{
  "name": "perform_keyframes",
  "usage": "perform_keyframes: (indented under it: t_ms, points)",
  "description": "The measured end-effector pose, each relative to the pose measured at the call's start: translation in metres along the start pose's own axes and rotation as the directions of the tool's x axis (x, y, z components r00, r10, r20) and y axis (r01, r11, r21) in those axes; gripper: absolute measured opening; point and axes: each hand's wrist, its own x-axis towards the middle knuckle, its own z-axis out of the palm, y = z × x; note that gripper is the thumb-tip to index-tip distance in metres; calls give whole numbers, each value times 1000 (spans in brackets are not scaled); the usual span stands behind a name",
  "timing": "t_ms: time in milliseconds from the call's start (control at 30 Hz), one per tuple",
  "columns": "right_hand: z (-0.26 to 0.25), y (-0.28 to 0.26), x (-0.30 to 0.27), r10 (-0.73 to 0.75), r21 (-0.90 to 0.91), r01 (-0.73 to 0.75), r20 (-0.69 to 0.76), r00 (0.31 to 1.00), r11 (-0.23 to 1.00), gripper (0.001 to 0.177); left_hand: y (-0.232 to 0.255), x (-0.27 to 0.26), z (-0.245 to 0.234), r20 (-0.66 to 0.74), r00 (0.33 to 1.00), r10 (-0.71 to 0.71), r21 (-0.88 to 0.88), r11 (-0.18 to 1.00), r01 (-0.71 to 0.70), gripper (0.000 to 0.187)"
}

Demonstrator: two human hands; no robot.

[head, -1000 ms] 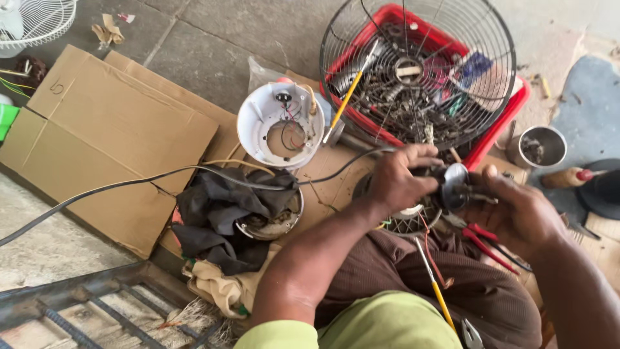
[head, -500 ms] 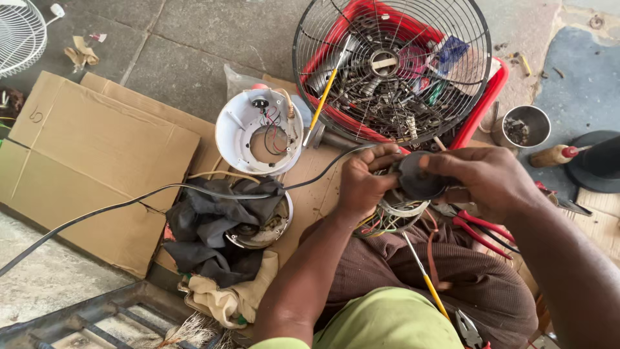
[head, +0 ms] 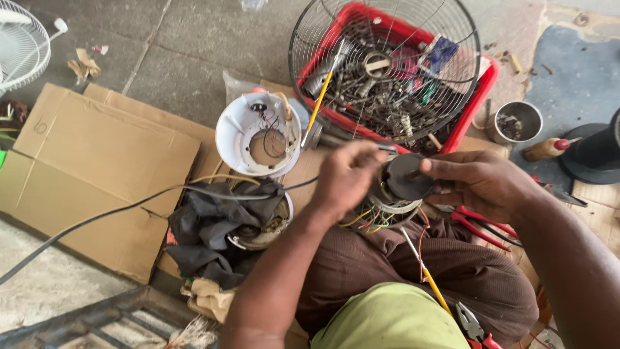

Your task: The person sits on the floor and repairs a small electrical motor, likely from a fan. They use a screwdriver to remove the end cap, wipe the internal components with a cloth, and then reassemble the motor housing.

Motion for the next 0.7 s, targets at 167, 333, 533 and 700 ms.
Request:
perform_keyframes:
  t_ms: [167,333,533,700]
  points:
    - [-6,2,9,41,-30,-40,11,999,999,40,54,0,24,52,985,-164,461,879,122,73]
    - [-13,9,19,21,37,-24,70,997,999,39,73,-7,26,75,936,-343,121,935,333,61]
    - [-24,17,27,-13,80,3,124,992,997,35,72,-5,29,118,915,-385,-7,921,389,51]
    - [-19,12,25,-17,31,13,113,993,999,36,70,1,28,80,918,-388,45,922,385,50]
